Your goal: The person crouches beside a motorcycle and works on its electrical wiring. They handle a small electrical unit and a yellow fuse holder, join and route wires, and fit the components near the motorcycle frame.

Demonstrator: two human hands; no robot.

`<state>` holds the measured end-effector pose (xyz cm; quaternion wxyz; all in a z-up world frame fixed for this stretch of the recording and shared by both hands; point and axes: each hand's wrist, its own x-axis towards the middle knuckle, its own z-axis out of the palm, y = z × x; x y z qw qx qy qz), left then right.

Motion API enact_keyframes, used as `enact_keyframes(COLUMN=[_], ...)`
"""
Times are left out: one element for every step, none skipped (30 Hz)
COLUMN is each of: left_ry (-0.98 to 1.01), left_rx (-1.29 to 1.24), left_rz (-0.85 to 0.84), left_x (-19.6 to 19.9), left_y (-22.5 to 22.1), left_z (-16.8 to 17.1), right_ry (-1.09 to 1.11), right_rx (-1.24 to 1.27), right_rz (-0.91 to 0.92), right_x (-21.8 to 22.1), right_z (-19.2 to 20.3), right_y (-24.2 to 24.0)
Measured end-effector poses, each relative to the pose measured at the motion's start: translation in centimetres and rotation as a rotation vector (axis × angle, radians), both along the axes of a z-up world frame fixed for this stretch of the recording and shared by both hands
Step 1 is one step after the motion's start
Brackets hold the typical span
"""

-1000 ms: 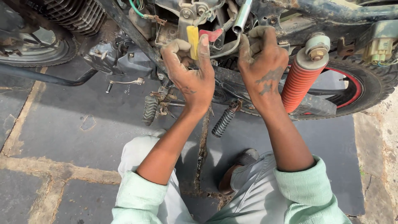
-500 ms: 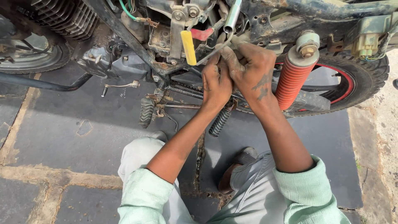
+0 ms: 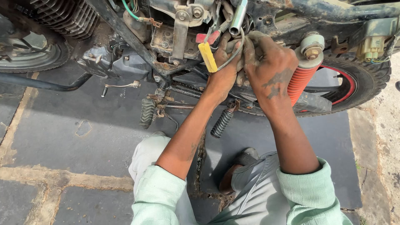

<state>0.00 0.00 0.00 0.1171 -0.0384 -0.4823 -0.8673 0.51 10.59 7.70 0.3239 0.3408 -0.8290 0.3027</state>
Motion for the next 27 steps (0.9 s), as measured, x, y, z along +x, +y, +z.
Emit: enact_keyframes(left_ry=[0.024,0.023,0.050,0.076,0.075,0.050,0.026,0.024,0.005,-0.014,-0.012,0.006,0.023,0.024,0.017,0.011,0.013,0.007,0.000,0.002,-0.031,-0.065,-0.065,-0.061,-0.058,-0.059,-0.024], left_rx=[0.109,0.111,0.206,0.300,0.304,0.349,0.392,0.392,0.418,0.444,0.442,0.437,0.428,0.423,0.414,0.405,0.404,0.399,0.396,0.398,0.362,0.327,0.328,0.286,0.244,0.246,0.226], left_rz=[-0.033,-0.033,-0.050,-0.066,-0.067,-0.053,-0.040,-0.041,-0.040,-0.039,-0.042,-0.051,-0.060,-0.062,-0.064,-0.066,-0.064,-0.067,-0.067,-0.063,-0.039,-0.015,-0.011,0.004,0.017,0.019,0.015], left_x=[-0.2,-0.2,-0.2,-0.3,-0.4,-0.6,-0.7,-0.6,-0.4,-0.1,0.0,0.1,0.3,0.4,0.5,0.6,0.6,0.6,0.6,0.6,0.6,0.6,0.5,0.4,0.2,0.6,0.9], left_y=[0.1,0.1,0.1,0.1,0.1,0.1,0.0,-0.1,-0.1,0.0,-0.1,-0.2,-0.4,-0.6,-0.7,-0.9,-0.8,-0.8,-0.8,-0.7,-0.7,-0.7,-0.7,-0.6,-0.5,-0.4,-0.3], left_z=[-0.6,-0.8,-1.0,-1.3,-1.7,-2.0,-2.4,-2.2,-2.1,-1.9,-1.7,-1.6,-1.4,-1.4,-1.5,-1.6,-1.7,-1.9,-2.0,-1.9,-1.8,-1.6,-2.0,-2.5,-2.9,-2.4,-2.0], right_ry=[0.057,0.057,0.091,0.124,0.123,0.125,0.126,0.125,0.085,0.044,0.046,0.033,0.018,0.019,0.094,0.170,0.172,0.237,0.301,0.303,0.287,0.272,0.271,0.214,0.156,0.155,0.128], right_rx=[0.047,0.049,0.103,0.158,0.161,0.188,0.212,0.213,0.193,0.173,0.171,0.144,0.113,0.107,0.112,0.118,0.117,0.136,0.156,0.158,0.212,0.267,0.268,0.314,0.361,0.363,0.382], right_rz=[-0.066,-0.066,-0.123,-0.180,-0.180,-0.200,-0.220,-0.221,-0.174,-0.127,-0.129,-0.067,-0.005,-0.007,0.015,0.038,0.039,0.025,0.014,0.018,-0.026,-0.070,-0.066,-0.094,-0.123,-0.121,-0.115], right_x=[0.0,0.0,-0.1,-0.1,-0.4,-0.6,-0.9,-1.2,-1.4,-1.6,-1.7,-1.7,-1.7,-1.8,-1.8,-1.9,-2.0,-2.0,-2.1,-2.0,-2.0,-1.9,-2.0,-2.2,-2.3,-2.5,-2.7], right_z=[-0.3,-0.5,-0.7,-0.9,-1.1,-1.3,-1.5,-1.3,-1.1,-0.9,-0.9,-0.8,-0.8,-1.1,-1.4,-1.7,-1.8,-1.8,-1.9,-1.9,-2.0,-2.0,-2.3,-2.6,-2.8,-2.8,-2.7], right_y=[-0.1,-0.3,-0.5,-0.7,-0.7,-0.8,-0.8,-0.7,-0.5,-0.2,0.0,0.2,0.3,0.4,0.5,0.6,0.5,0.4,0.4,0.2,0.0,-0.3,-0.3,-0.3,-0.3,-0.2,-0.1])
